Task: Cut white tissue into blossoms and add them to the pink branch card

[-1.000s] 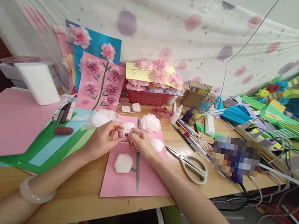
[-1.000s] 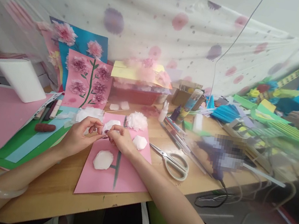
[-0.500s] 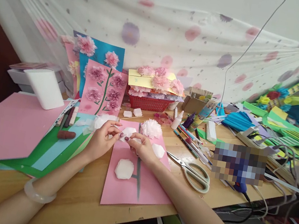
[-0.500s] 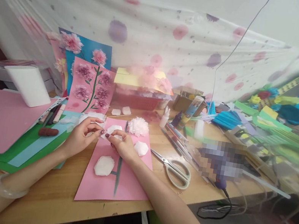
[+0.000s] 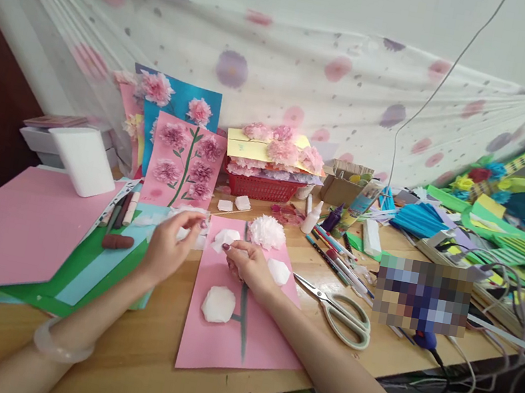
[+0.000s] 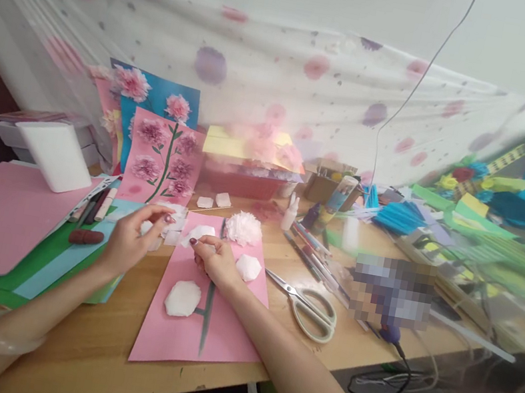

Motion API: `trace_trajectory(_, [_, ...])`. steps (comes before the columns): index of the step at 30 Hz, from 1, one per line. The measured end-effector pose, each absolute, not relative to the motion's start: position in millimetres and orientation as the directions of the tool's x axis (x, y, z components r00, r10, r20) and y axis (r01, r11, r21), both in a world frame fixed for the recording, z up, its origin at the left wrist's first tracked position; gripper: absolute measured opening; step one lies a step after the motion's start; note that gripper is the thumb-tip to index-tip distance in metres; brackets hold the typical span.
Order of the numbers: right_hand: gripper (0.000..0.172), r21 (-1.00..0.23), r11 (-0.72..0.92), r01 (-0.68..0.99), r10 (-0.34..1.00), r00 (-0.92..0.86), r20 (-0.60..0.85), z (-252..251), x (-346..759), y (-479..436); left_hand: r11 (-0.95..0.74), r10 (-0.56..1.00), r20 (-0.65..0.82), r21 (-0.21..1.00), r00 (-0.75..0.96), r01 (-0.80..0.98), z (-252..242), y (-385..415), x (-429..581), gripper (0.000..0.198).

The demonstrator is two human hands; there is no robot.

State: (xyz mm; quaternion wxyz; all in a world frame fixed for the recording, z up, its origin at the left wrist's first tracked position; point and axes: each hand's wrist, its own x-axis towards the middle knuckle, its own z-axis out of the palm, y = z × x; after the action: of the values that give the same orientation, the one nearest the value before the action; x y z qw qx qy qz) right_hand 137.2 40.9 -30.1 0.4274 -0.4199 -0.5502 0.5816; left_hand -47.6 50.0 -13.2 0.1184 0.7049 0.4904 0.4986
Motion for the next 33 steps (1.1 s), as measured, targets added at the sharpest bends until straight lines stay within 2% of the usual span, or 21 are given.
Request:
trace_trajectory(4, [0.028, -0.998, -0.007, -0.063, 0.952, -0.304, 0.012, -30.1, 135.8, 41.1, -0.44, 0.895, 0.427, 0.799, 0.129, 0.41, -18.4, 33.6, -24.7, 0.024])
trace_trajectory(8, [0.025, -0.997, -0.006, -0.078, 0.951, -0.308, 0.019, -30.9, 135.1, 41.6, -0.345, 0.938, 0.323, 0.898, 0.124, 0.273, -22.8, 35.2, -22.3, 0.025])
trace_trajectory(12, [0.024, -0.997, -0.015, -0.071, 0.959, -0.283, 0.006, -32.0, 134.7, 41.5, -0.283, 0.959, 0.274, 0.943, 0.073, 0.174, -22.7, 43.1, -28.2, 0.025])
trace_trajectory(14, [0.025, -0.998, -0.021, -0.063, 0.96, -0.28, -0.003, -31.8, 134.8, 40.8, -0.273, 0.962, 0.274, 0.947, 0.019, 0.17, -24.8, 49.6, -34.2, 0.027])
trace_trajectory(16, [0.026, -0.998, -0.027, -0.059, 0.959, -0.282, -0.009, -31.5, 135.0, 40.0, -0.284, 0.951, 0.305, 0.929, -0.055, 0.238, -27.3, 57.6, -43.2, 0.026])
trace_trajectory(20, [0.025, -0.997, -0.038, -0.074, 0.959, -0.283, -0.016, -31.8, 135.1, 39.9, -0.368, 0.833, 0.511, 0.798, -0.211, 0.478, -24.8, 67.9, -60.1, 0.023])
trace_trajectory(22, [0.024, -0.994, -0.046, -0.096, 0.961, -0.277, -0.018, -32.7, 134.6, 40.6, -0.493, 0.763, 0.641, 0.661, -0.084, 0.565, -19.2, 64.8, -60.3, 0.021])
trace_trajectory(24, [0.023, -0.99, -0.053, -0.13, 0.961, -0.275, -0.015, -33.7, 134.2, 41.5, -0.602, 0.751, 0.648, 0.591, 0.13, 0.537, -13.8, 56.8, -53.8, 0.019])
trace_trajectory(27, [0.022, -0.98, -0.054, -0.191, 0.955, -0.296, 0.005, -35.2, 134.5, 42.6, -0.59, 0.803, 0.534, 0.65, 0.264, 0.479, -11.0, 43.4, -39.4, 0.022])
trace_trajectory(33, [0.029, -0.965, -0.049, -0.256, 0.94, -0.338, 0.041, -36.1, 137.1, 42.5, -0.449, 0.891, 0.43, 0.794, 0.143, 0.409, -17.2, 38.0, -30.0, 0.009])
